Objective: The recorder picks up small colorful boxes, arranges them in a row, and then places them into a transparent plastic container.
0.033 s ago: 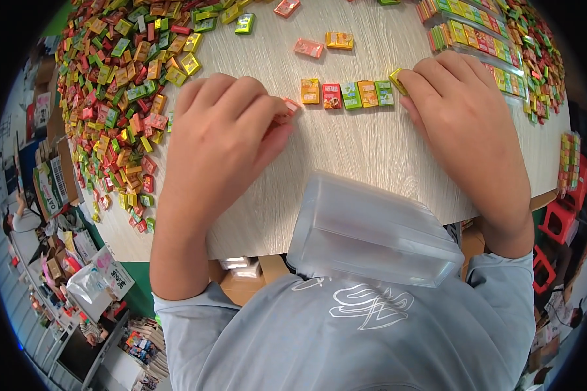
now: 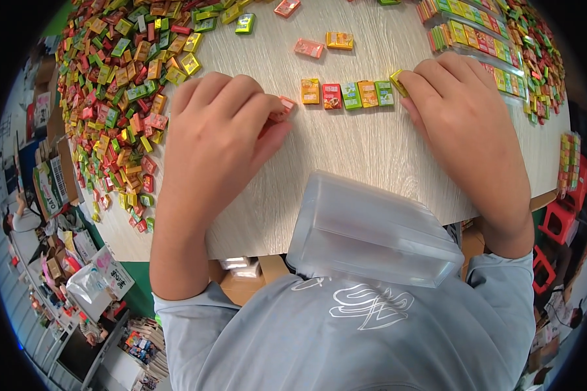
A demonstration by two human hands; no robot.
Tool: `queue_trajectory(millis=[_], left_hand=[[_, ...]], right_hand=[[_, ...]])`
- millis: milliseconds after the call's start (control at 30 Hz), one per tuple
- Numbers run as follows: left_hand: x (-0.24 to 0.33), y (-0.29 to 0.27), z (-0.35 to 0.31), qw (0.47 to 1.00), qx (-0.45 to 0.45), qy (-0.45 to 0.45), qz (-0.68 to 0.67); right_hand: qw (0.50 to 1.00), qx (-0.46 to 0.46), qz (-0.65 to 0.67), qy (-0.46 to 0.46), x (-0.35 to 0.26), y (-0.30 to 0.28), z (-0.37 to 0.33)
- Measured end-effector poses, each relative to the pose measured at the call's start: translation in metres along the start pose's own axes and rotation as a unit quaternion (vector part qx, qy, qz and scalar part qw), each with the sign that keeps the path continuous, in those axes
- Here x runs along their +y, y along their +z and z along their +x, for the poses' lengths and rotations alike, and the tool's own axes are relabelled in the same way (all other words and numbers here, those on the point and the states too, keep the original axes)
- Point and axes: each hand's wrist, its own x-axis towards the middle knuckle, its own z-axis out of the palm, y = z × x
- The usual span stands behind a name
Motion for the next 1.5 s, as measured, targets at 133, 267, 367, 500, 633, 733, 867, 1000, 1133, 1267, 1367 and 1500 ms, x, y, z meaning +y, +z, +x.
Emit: queue_trajectory(millis=[133,267,367,500,633,733,867,1000,1133,1267,1367,1500], left_hand=[[-0.002,0.005,0.003,1.0,0.02,-0.012,0.017],[-0.001,0.011,0.007,0.998,0.049,-0.021,0.028],[0.0,0.015,0.008,0.998,0.052,-0.021,0.021],[0.006,0.016,0.008,0.999,0.042,-0.006,0.009],[0.009,0.011,0.011,1.0,0.021,-0.004,0.008],[0.012,0.014,0.011,0.999,0.028,-0.013,-0.019],[0.017,0.018,0.014,1.0,-0.006,-0.003,-0.011],[0.018,0.019,0.016,0.998,0.007,-0.013,-0.064],[0.019,0.019,0.016,0.996,-0.003,-0.022,-0.082],[0.023,0.022,0.013,0.993,0.007,-0.04,-0.115],[0.026,0.025,0.012,0.99,0.006,-0.059,-0.127],[0.027,0.025,0.013,0.99,0.002,-0.066,-0.128]], right_hand=[[0.997,0.011,0.078,0.016,-0.002,0.001,-0.004],[0.994,0.021,0.097,0.041,-0.008,0.002,-0.002],[0.995,0.022,0.089,0.038,-0.008,0.004,-0.003],[0.99,-0.004,0.118,0.071,-0.014,-0.001,-0.003],[0.982,0.01,0.163,0.091,-0.02,0.001,-0.001],[0.979,0.003,0.181,0.091,-0.024,0.004,0.002],[0.972,-0.009,0.225,0.066,-0.022,0.008,0.002],[0.965,0.013,0.254,0.059,-0.02,0.017,0.005],[0.962,0.023,0.266,0.056,-0.018,0.021,0.008],[0.96,0.023,0.27,0.067,-0.02,0.021,0.008],[0.954,0.013,0.291,0.066,-0.021,0.019,0.009],[0.957,0.026,0.284,0.049,-0.02,0.024,0.01]])
